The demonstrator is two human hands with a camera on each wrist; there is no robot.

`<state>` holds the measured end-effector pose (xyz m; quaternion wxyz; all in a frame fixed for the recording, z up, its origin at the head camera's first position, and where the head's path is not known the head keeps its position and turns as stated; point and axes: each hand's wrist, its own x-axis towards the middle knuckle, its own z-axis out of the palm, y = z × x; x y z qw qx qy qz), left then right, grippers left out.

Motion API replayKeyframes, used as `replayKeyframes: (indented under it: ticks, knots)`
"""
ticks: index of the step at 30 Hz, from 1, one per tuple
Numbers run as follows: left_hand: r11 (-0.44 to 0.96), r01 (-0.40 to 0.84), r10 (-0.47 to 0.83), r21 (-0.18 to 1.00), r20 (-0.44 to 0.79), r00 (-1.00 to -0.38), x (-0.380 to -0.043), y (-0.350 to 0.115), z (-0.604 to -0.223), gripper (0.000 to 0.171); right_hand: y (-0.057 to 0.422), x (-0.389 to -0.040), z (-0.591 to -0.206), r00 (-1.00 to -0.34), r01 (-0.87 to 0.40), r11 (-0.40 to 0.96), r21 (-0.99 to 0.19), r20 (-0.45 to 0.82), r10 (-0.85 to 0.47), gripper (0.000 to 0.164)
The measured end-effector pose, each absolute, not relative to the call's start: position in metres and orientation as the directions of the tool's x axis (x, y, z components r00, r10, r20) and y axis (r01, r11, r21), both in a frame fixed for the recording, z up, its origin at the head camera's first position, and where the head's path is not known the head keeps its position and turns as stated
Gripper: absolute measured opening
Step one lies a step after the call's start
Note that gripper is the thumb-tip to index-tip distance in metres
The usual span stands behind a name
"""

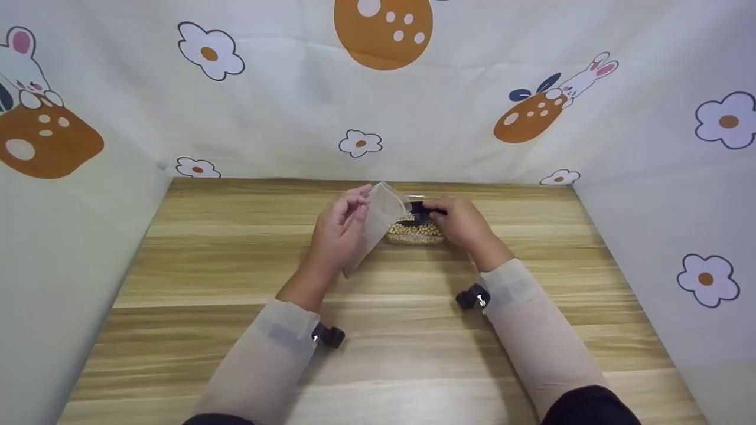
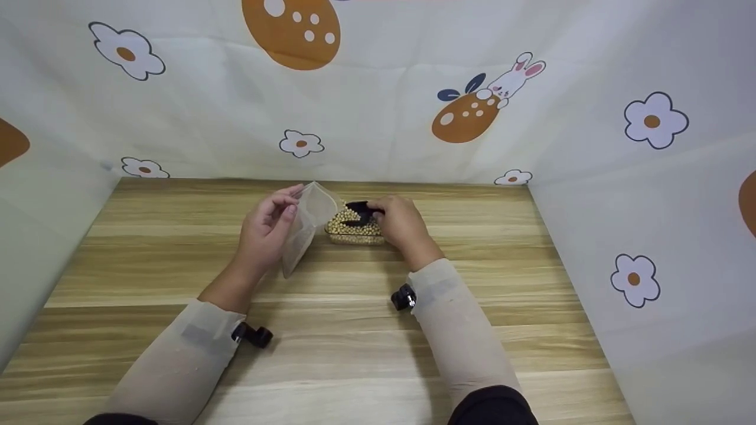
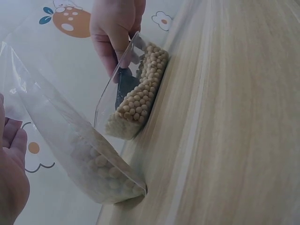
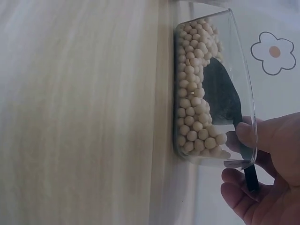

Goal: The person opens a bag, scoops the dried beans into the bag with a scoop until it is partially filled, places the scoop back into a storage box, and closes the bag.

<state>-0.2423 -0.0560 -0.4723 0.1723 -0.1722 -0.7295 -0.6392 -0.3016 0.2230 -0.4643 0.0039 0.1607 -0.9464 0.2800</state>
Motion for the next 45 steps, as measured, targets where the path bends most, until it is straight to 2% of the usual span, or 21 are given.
replayKeyframes:
  ticks: [15, 22, 34, 45]
  knots:
    - [0.141, 0.444, 0.024, 0.885, 0.445, -0.895, -0.242, -0.057, -0.471, 0.014, 0.238, -0.299, -0.470, -0.965, -0.254, 0.756, -0.603, 0.110, -0.237, 0.034]
    - [0.137, 0.479, 0.035, 0.867, 0.479, -0.877, -0.241, -0.057, -0.472, 0.014, 0.247, -0.294, -0.467, -0.979, -0.186, 0.713, -0.676, 0.062, -0.197, 0.035]
    - [0.155, 0.479, 0.032, 0.864, 0.480, -0.877, -0.242, -0.057, -0.472, 0.016, 0.260, -0.289, -0.459, -0.988, -0.097, 0.557, -0.825, 0.011, -0.155, 0.034]
    - [0.143, 0.487, 0.033, 0.862, 0.488, -0.872, -0.243, -0.057, -0.473, 0.015, 0.262, -0.283, -0.438, -0.994, -0.080, 0.515, -0.853, 0.030, -0.106, 0.033]
